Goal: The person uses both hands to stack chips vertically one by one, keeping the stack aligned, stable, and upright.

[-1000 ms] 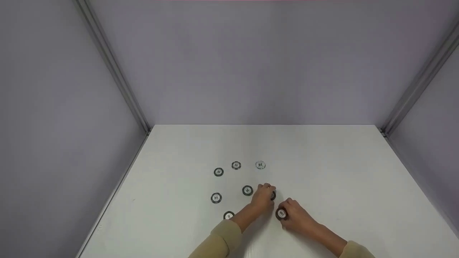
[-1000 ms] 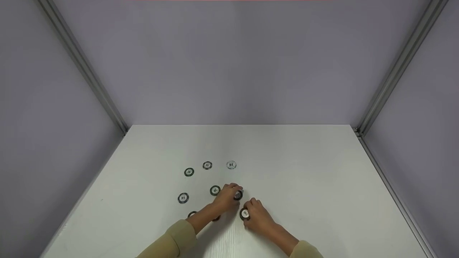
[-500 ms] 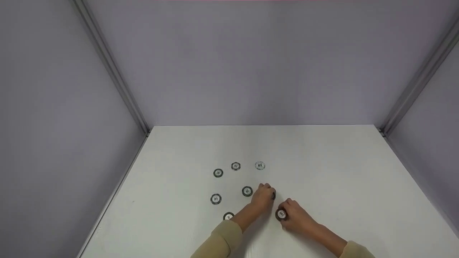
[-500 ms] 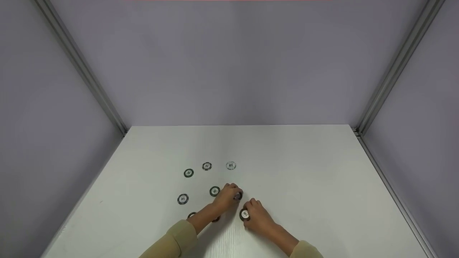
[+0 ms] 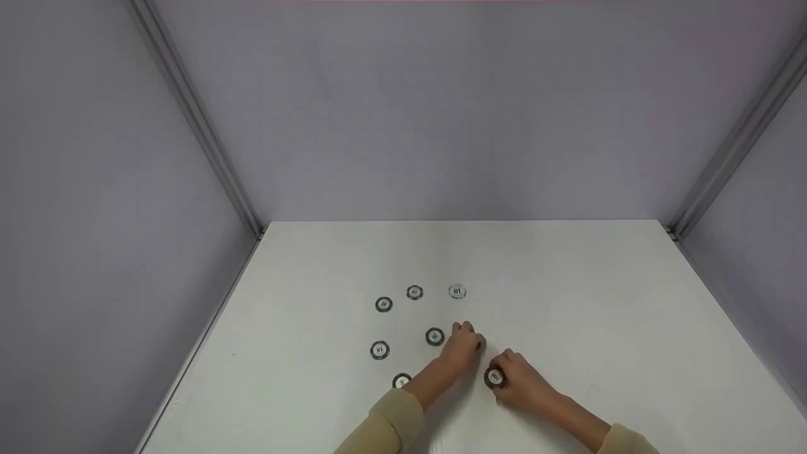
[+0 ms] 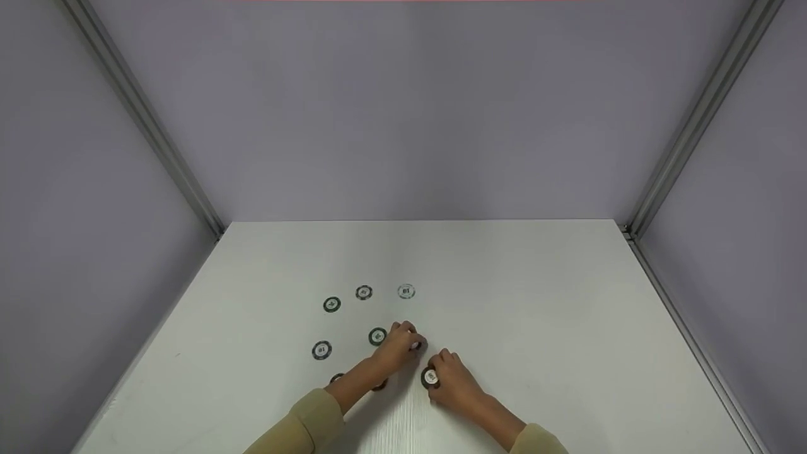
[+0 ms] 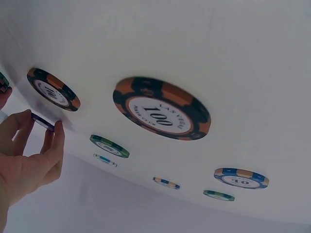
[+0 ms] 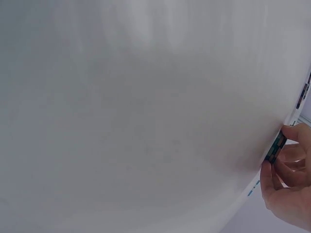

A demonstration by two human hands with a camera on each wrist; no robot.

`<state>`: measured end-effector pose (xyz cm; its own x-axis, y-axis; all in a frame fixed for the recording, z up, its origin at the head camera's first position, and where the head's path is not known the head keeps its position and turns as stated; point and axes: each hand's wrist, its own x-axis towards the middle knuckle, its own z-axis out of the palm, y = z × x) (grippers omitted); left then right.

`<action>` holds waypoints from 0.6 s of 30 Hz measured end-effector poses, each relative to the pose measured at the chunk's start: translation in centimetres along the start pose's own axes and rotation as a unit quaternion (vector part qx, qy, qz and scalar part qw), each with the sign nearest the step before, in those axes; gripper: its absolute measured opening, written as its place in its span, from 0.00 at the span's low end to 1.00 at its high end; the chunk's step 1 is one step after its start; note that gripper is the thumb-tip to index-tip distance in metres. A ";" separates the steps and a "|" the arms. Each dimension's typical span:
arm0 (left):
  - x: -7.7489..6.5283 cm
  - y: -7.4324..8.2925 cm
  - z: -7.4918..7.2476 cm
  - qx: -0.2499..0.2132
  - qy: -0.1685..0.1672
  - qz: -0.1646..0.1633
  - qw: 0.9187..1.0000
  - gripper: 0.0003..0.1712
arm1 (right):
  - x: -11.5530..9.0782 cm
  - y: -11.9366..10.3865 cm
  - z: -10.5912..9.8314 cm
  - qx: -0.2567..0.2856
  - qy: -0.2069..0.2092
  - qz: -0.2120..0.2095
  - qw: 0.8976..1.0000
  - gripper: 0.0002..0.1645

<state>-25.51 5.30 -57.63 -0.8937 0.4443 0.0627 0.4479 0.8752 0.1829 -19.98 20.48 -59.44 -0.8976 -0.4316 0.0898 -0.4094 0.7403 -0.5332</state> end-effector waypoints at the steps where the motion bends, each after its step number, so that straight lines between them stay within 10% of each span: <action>1: 0.0 0.0 -0.1 -0.006 -0.008 -0.005 1.000 0.11 | 0.0 0.0 0.0 0.001 -0.001 0.002 1.000 0.22; 18: 0.0 -0.3 -0.2 -0.020 -0.014 0.007 1.000 0.07 | 0.1 0.2 0.1 -0.005 0.004 0.005 1.000 0.21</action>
<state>-25.69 5.02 -57.45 -0.8861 0.4618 0.0388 0.4583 0.8608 0.2212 -20.13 20.56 -59.65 -0.9030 -0.4198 0.0910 -0.4015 0.7497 -0.5261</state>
